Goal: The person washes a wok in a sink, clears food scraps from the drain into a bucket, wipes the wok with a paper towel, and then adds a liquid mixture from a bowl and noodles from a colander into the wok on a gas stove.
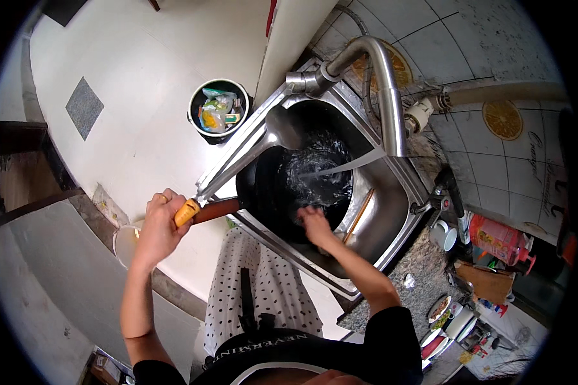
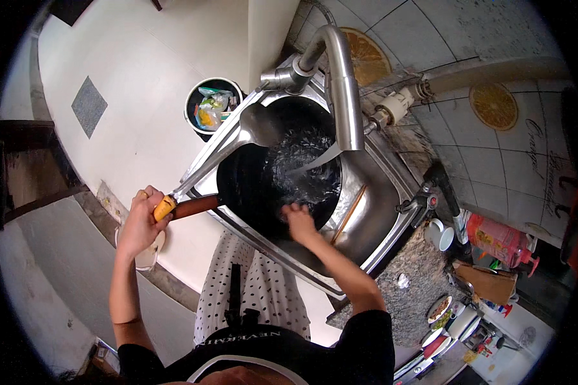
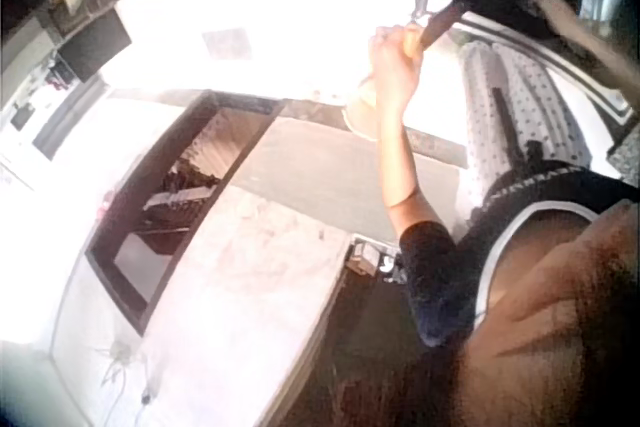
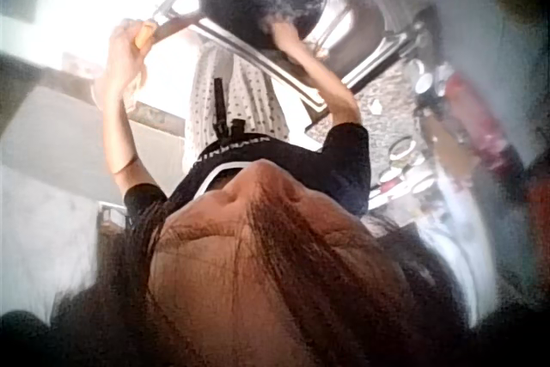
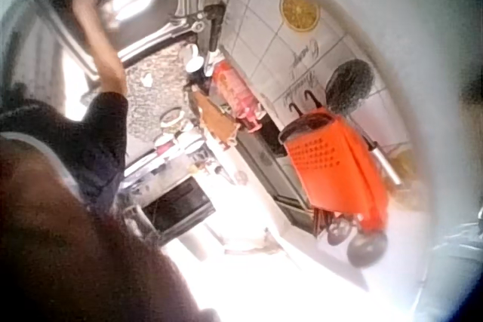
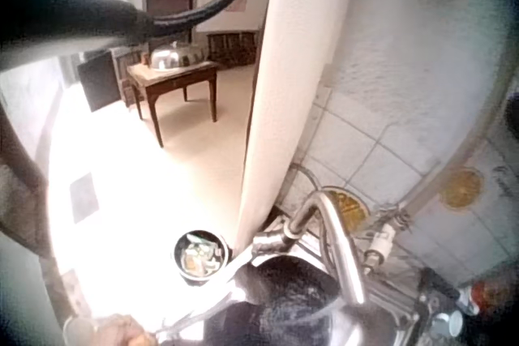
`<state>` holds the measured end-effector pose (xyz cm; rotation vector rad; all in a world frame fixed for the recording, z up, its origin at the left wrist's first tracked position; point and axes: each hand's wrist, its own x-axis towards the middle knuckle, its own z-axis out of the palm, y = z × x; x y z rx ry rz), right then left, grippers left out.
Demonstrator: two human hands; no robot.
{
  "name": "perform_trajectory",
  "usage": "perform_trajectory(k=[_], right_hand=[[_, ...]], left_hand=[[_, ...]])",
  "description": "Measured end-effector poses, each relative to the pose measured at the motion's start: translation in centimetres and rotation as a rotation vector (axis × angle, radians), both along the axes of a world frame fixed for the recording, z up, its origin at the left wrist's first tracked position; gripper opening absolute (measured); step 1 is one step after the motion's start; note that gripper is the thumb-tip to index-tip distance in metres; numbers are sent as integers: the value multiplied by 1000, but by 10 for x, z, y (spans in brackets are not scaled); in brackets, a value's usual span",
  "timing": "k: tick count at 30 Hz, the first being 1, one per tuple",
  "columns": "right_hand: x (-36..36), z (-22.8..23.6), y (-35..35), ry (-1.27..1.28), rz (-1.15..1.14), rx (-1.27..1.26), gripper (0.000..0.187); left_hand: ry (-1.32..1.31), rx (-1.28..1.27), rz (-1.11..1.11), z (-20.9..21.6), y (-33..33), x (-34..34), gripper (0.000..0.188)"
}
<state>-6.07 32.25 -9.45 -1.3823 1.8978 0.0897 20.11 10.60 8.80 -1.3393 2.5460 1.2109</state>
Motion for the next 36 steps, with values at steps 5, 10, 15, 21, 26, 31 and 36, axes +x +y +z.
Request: perform_trajectory(k=[5,10,15,21,26,31,36], right_hand=[[34,-17,-82,-396,-173,-564,31],[-47,-74,-145,319,-418,-841,25],[-50,-101,-41,229,-606,-299,29],[-8,-79,-109,15,-181,-547,33],[-50,-78,-69,386,-385,-248,39],[13,-62,-45,-62,-118,-226,47],[-47,-84,-111,250,-200,-680,33]], left_hand=[[55,201,14,-16,-9,-1,27],[50,192,46,-14,-6,-3,27],[93,158,83,-16,-2,2,27],[74,131,47,-19,1,-4,28],[72,136,93,-21,3,1,28],[89,144,70,-25,7,-3,27],[74,127,62,-22,10,-6,26]])
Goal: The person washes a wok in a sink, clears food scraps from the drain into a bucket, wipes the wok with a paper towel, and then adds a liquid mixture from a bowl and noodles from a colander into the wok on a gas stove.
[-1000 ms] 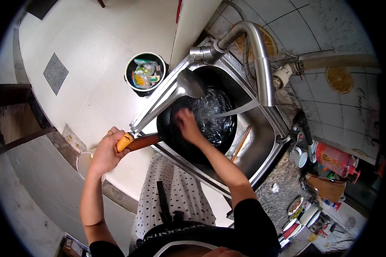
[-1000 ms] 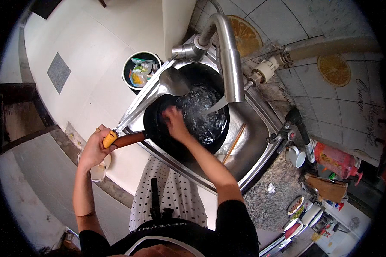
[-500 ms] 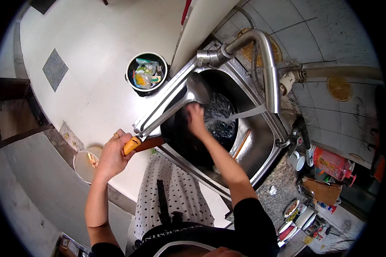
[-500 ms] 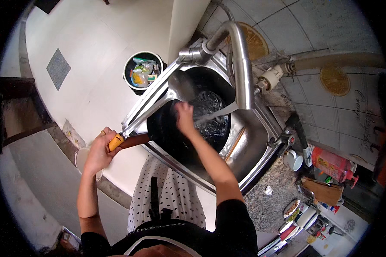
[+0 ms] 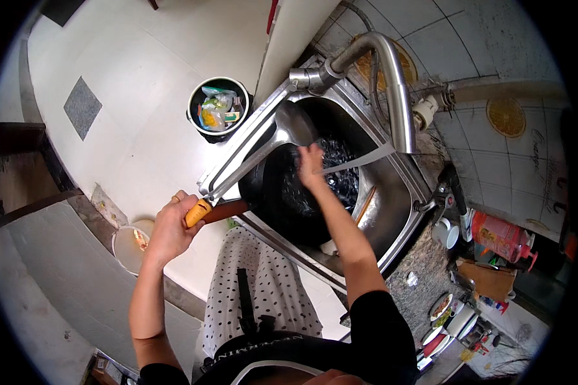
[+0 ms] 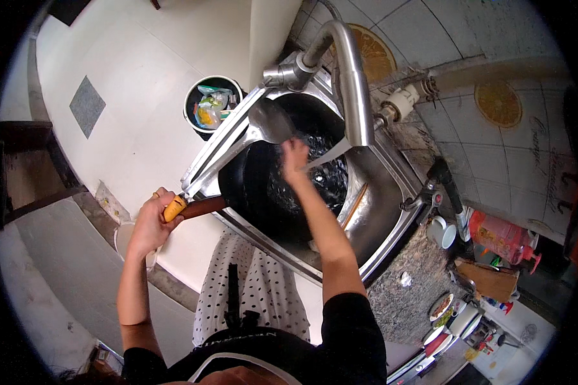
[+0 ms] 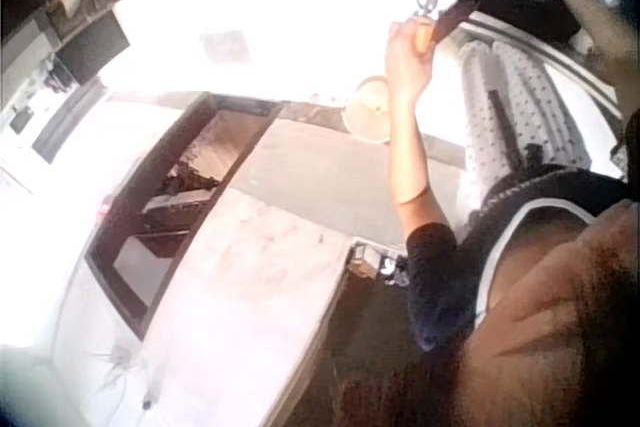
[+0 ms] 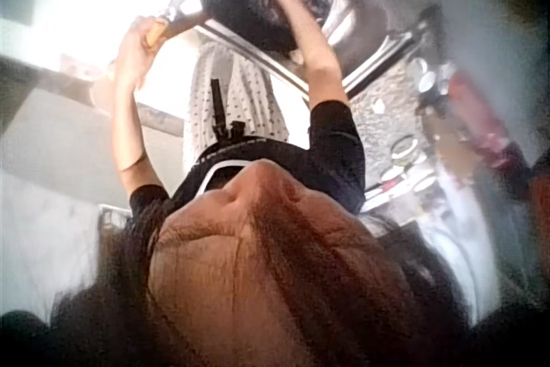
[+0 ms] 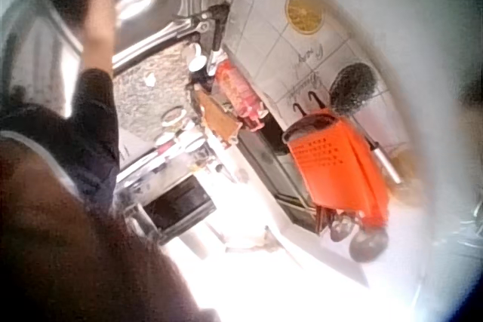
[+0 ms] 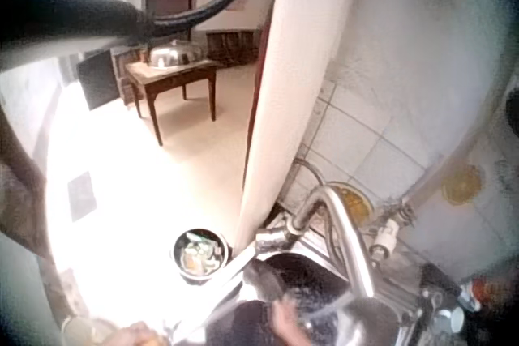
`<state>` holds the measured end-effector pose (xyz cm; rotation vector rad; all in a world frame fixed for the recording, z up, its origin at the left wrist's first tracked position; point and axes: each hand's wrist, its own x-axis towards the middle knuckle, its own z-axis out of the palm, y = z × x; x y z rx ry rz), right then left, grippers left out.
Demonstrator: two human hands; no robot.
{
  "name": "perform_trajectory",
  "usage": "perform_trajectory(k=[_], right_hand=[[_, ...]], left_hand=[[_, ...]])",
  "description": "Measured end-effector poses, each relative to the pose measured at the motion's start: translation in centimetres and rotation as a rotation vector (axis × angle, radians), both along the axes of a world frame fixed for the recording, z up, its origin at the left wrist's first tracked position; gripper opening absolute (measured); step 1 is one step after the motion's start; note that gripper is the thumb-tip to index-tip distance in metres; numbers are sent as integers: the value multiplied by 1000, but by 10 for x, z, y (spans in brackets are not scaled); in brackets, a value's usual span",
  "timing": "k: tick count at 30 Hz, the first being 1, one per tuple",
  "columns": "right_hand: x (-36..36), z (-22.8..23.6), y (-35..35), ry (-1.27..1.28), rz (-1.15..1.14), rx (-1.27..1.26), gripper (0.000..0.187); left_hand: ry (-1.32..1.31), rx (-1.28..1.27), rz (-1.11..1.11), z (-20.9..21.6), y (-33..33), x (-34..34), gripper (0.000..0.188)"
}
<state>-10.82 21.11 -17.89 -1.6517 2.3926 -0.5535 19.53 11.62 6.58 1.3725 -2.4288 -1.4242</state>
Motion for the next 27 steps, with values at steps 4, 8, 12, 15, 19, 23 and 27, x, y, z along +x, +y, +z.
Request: perform_trajectory(k=[4,8,12,15,19,23,27], right_hand=[[-19,1,84,162,-82,455,35],[48,48,78,-415,165,466,32],[41,42,71,-843,192,417,42],[-16,20,137,-459,459,699,40],[-51,58,126,97,397,1156,36],[-7,54,160,-63,446,1071,37],[52,69,78,-915,439,546,40]], left_hand=[[3,-6,6,0,3,3,27],[13,-13,2,-1,6,0,26],[-7,-10,-8,1,7,2,26],[3,-22,3,2,8,-1,26],[6,-8,-12,2,9,-1,26],[20,-46,-28,-1,8,-2,27],[11,-47,-15,0,11,-2,27]])
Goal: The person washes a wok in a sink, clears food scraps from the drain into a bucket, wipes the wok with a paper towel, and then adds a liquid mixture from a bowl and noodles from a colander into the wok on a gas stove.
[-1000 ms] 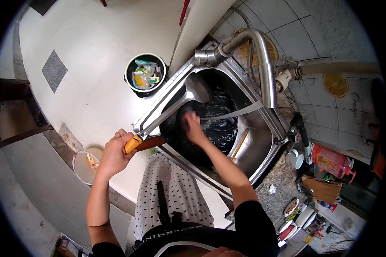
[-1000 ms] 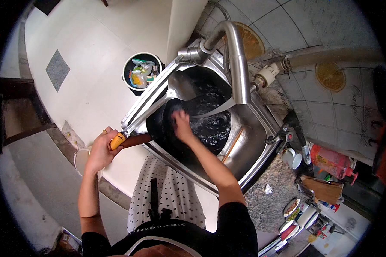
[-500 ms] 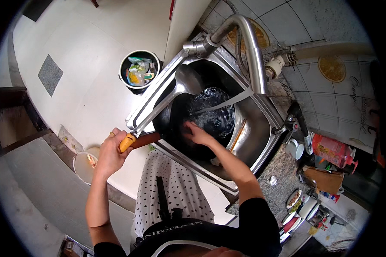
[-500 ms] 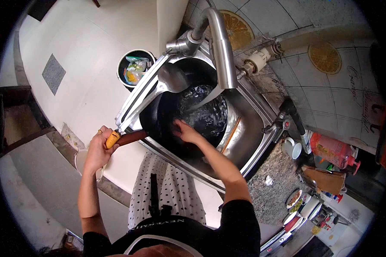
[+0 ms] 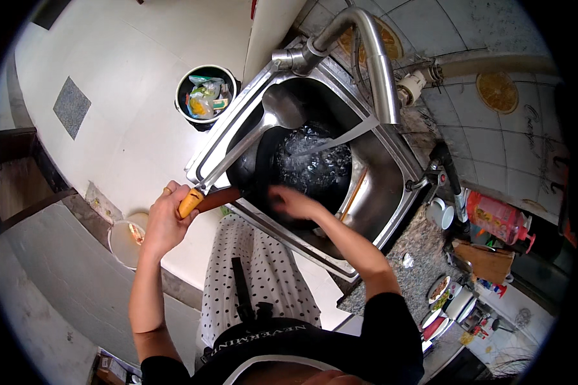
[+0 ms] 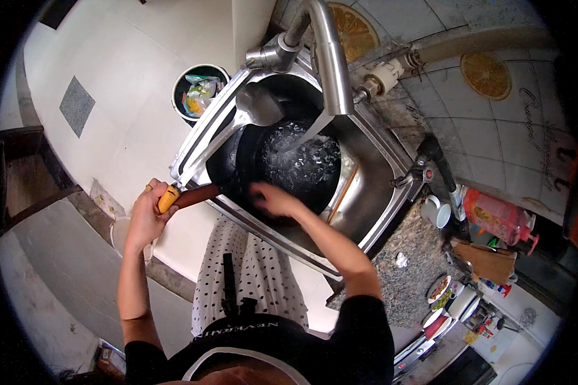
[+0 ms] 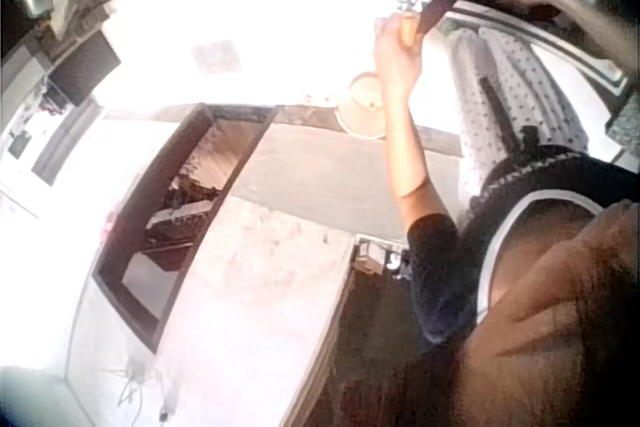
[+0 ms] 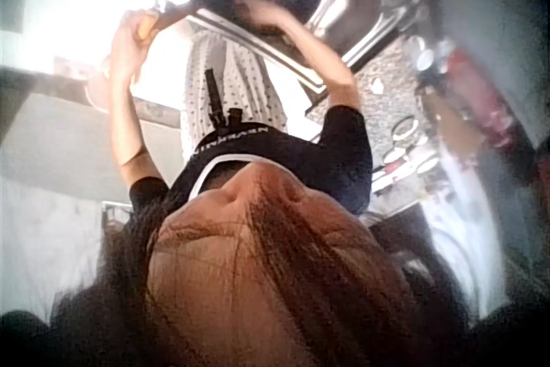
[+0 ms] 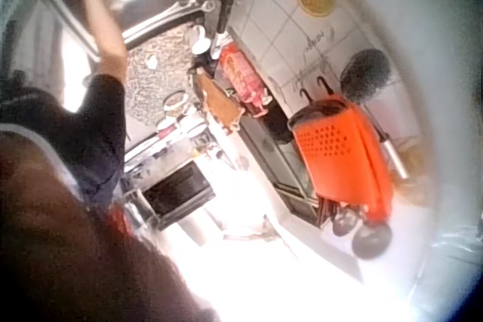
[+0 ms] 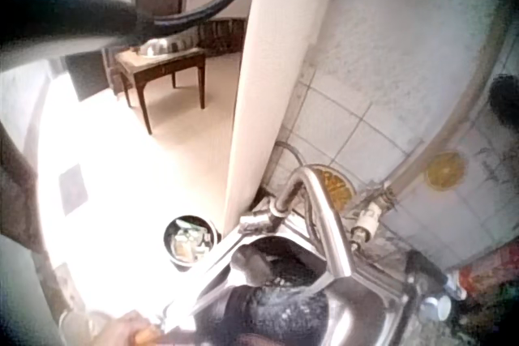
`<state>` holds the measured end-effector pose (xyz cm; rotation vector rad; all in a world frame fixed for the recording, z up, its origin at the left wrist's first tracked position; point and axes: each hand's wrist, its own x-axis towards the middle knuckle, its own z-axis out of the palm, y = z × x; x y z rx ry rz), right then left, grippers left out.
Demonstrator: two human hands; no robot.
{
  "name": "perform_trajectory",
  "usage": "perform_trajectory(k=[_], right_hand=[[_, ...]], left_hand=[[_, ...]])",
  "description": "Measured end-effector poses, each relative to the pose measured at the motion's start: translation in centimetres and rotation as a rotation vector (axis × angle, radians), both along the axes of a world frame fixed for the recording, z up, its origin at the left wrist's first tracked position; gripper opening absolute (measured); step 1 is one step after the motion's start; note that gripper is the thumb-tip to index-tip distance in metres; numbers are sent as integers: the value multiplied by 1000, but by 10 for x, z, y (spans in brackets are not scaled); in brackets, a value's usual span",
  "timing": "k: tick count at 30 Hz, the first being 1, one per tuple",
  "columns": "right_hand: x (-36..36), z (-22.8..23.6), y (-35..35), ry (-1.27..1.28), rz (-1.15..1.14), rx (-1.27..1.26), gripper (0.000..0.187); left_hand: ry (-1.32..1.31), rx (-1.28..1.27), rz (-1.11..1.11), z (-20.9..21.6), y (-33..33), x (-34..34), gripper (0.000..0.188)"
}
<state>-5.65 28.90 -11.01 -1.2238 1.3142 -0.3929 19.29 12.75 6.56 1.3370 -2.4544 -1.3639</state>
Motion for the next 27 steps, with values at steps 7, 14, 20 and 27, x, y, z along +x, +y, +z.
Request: perform_trajectory(k=[7,14,20,27], right_hand=[[15,16,-30,-222,-521,47,40],[-111,-26,75,890,339,94,28],[10,-21,39,356,-208,-258,44],[-84,-72,13,1134,-288,-357,30]], left_hand=[[4,9,29,-6,0,3,27],[29,74,43,-3,4,0,26],[9,70,73,-5,7,-1,27],[-4,62,61,-1,8,0,28]])
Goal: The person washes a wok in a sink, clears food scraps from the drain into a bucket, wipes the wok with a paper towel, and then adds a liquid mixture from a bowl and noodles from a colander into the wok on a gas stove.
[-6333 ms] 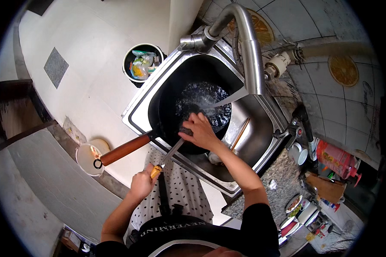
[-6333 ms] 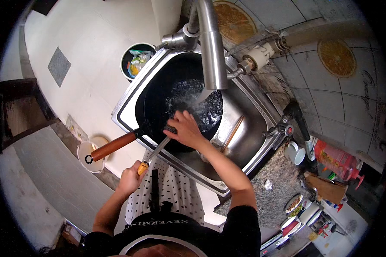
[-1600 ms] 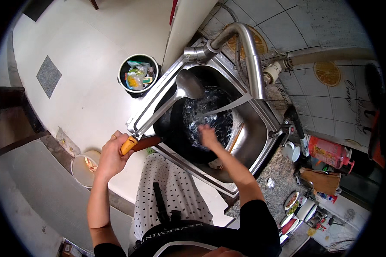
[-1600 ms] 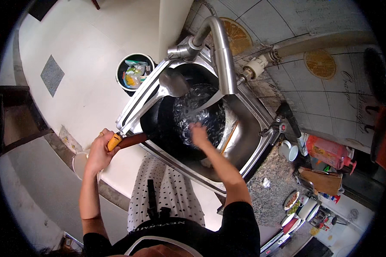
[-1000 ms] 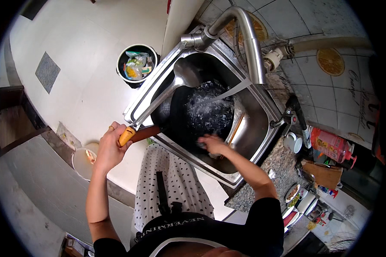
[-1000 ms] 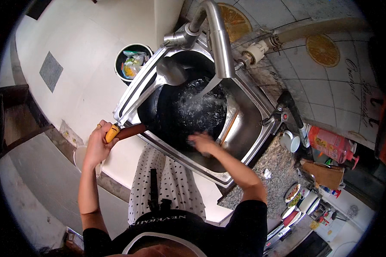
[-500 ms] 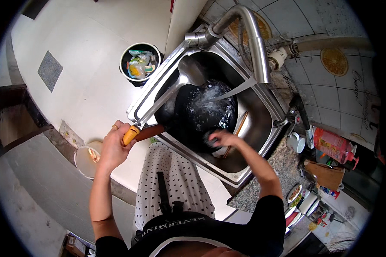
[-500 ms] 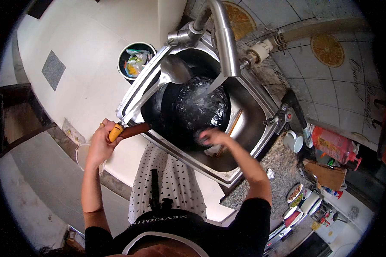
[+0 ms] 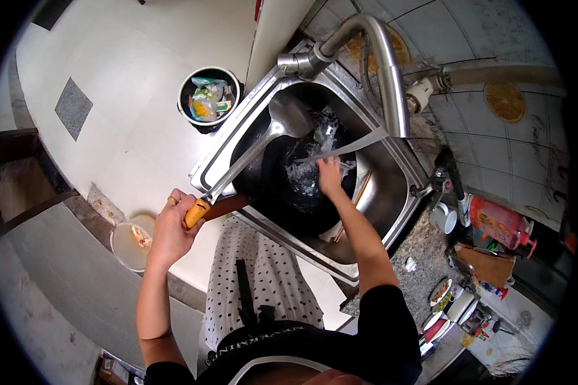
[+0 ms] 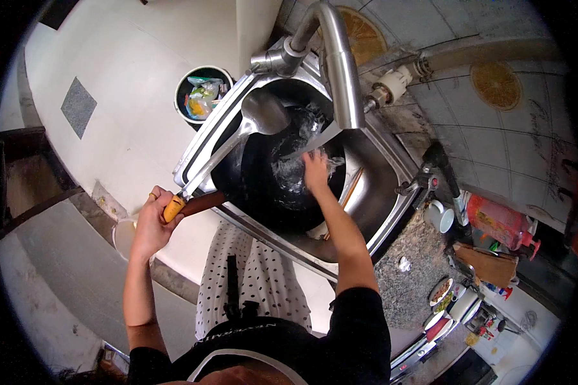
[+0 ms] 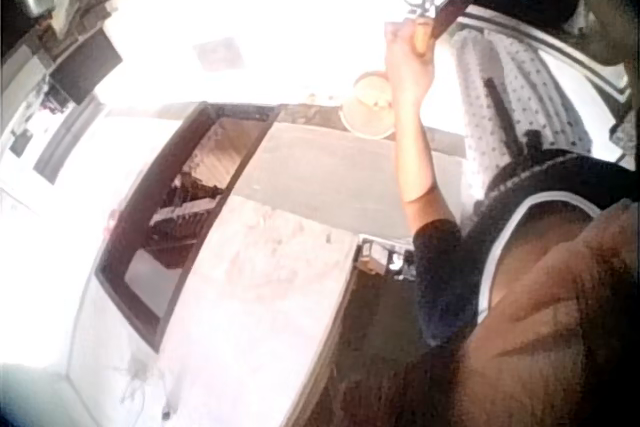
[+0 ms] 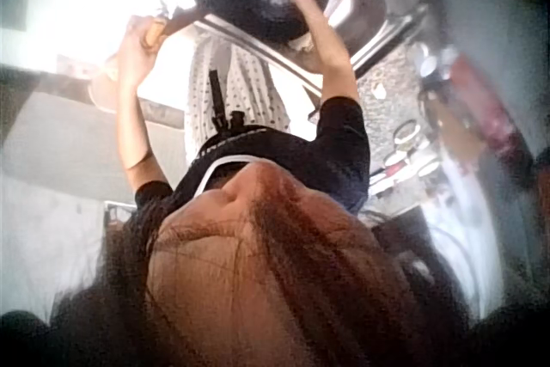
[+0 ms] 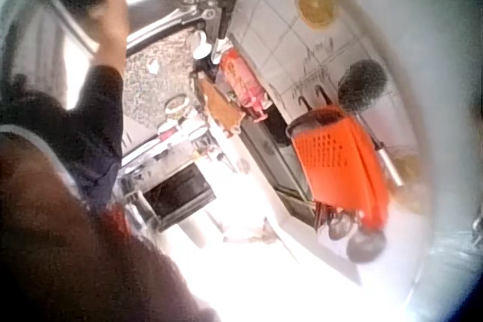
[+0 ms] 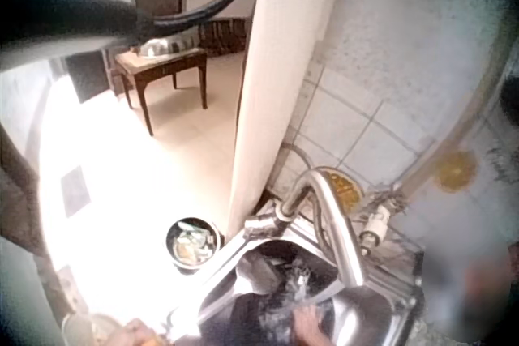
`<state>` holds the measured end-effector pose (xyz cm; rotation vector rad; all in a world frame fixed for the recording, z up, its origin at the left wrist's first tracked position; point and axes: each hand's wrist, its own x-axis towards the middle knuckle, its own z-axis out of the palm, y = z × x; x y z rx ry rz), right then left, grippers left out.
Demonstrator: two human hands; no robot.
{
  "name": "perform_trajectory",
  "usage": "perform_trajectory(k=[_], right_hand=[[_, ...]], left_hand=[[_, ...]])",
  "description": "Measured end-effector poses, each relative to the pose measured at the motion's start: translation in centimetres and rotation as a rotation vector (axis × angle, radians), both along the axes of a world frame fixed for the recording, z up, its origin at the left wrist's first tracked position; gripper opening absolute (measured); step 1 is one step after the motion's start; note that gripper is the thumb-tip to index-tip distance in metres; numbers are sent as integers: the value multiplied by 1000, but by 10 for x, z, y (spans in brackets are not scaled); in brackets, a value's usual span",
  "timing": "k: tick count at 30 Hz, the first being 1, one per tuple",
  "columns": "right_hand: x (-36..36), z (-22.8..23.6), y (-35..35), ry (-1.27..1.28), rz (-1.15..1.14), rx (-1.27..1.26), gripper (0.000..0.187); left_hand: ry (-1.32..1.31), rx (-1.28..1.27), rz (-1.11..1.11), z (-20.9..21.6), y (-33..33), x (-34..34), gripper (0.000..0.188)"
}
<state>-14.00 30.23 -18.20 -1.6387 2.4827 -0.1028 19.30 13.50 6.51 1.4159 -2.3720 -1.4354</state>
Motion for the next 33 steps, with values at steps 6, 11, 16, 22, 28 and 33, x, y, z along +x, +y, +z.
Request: perform_trajectory(k=[6,11,16,22,28,33], right_hand=[[71,27,-14,-463,133,102,31],[-23,16,-34,22,131,117,22],[50,33,39,-333,243,226,24],[3,24,-79,-82,91,-75,22],[3,44,43,187,-175,557,29],[84,7,-8,-857,69,3,42]], left_hand=[[-21,-6,-17,1,-4,-2,26],[29,7,-6,-2,-4,-1,26],[13,-7,-9,-1,-3,-2,25],[29,-1,4,-2,0,-4,26],[21,28,7,-2,1,1,26],[24,11,3,-4,3,1,25]])
